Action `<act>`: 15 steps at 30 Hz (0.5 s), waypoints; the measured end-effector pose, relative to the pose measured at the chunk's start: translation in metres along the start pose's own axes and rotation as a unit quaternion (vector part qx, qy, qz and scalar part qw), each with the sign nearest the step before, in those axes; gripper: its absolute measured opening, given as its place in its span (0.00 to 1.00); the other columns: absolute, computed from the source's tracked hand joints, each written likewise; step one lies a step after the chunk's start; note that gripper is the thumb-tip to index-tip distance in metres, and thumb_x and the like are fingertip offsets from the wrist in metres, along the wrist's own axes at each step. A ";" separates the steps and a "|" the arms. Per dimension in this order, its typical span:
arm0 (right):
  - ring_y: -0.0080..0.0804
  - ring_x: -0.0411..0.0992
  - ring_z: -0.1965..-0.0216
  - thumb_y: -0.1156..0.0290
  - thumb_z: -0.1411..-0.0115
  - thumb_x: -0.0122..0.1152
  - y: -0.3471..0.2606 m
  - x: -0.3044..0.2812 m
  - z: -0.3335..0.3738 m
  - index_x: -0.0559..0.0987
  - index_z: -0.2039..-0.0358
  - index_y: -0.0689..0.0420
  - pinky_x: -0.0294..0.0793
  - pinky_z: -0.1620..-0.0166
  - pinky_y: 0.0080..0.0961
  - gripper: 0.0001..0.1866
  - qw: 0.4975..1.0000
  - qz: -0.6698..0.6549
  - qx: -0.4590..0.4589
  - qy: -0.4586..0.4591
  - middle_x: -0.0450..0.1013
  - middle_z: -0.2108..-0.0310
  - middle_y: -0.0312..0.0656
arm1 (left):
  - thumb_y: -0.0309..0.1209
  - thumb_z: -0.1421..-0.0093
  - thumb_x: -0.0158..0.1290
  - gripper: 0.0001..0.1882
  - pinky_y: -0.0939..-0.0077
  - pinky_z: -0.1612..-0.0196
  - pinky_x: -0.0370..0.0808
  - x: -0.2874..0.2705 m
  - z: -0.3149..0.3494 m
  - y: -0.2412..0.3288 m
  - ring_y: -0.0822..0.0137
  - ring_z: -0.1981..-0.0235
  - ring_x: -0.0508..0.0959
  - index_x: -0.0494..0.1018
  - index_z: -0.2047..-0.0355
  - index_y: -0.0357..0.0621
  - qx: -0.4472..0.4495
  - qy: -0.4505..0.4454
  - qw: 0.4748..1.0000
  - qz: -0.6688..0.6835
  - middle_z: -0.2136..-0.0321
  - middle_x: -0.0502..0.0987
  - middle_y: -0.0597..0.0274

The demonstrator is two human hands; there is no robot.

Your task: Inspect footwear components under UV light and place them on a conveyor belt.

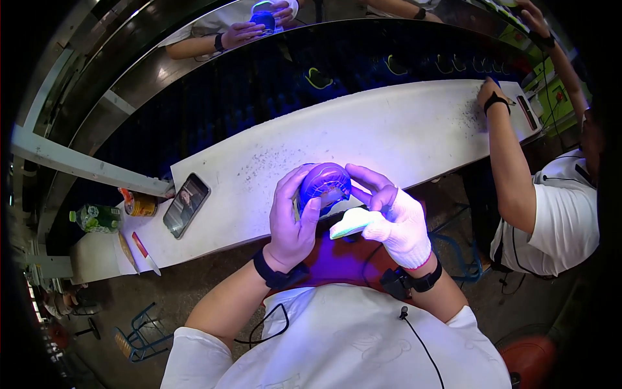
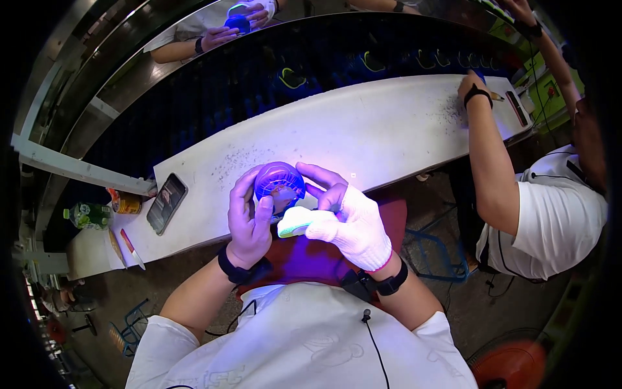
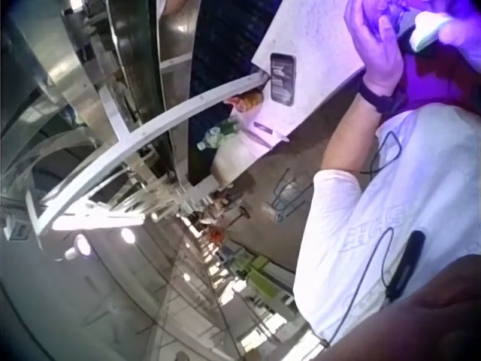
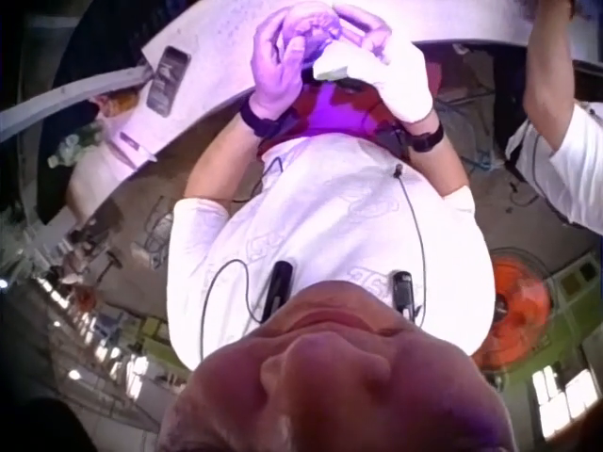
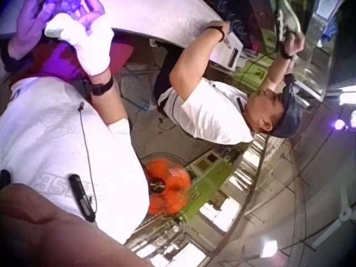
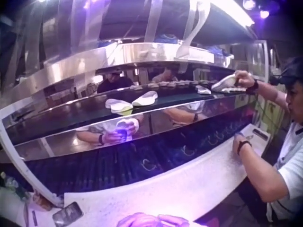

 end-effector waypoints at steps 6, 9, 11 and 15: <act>0.42 0.72 0.34 0.76 0.40 0.77 0.017 0.010 -0.002 0.77 0.61 0.60 0.77 0.35 0.40 0.14 0.986 -0.126 0.105 0.020 0.66 0.28 0.59 | 0.18 0.31 0.57 0.21 0.52 0.27 0.68 -0.003 0.008 0.015 0.46 0.33 0.75 0.66 0.40 0.39 0.081 -0.011 0.995 0.065 0.36 0.72 0.40; 0.44 0.72 0.33 0.74 0.39 0.78 0.019 0.022 0.002 0.77 0.61 0.61 0.78 0.35 0.41 0.15 0.986 -0.137 0.088 0.034 0.67 0.29 0.61 | 0.13 0.33 0.55 0.18 0.50 0.29 0.71 -0.022 0.004 0.029 0.40 0.33 0.76 0.69 0.45 0.42 0.081 -0.066 0.993 0.045 0.36 0.74 0.33; 0.46 0.71 0.32 0.74 0.39 0.78 0.023 0.025 0.003 0.77 0.61 0.62 0.76 0.34 0.43 0.15 0.992 -0.102 0.063 0.046 0.68 0.30 0.62 | 0.15 0.31 0.55 0.14 0.50 0.30 0.72 -0.032 0.004 0.039 0.35 0.31 0.74 0.72 0.49 0.42 0.031 -0.121 0.992 0.005 0.34 0.73 0.27; 0.52 0.69 0.30 0.71 0.39 0.79 0.036 0.032 0.005 0.76 0.61 0.63 0.71 0.30 0.47 0.16 0.998 -0.021 -0.028 0.055 0.72 0.34 0.64 | 0.22 0.29 0.60 0.13 0.48 0.27 0.68 -0.042 0.017 0.050 0.35 0.29 0.71 0.70 0.48 0.41 0.004 -0.148 0.989 -0.010 0.33 0.71 0.27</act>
Point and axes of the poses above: each hand's wrist, its own z-axis away from the middle knuckle, its own x-axis out of the palm, y = z × x, the point moved 1 cm from there along -z, towards the middle knuckle
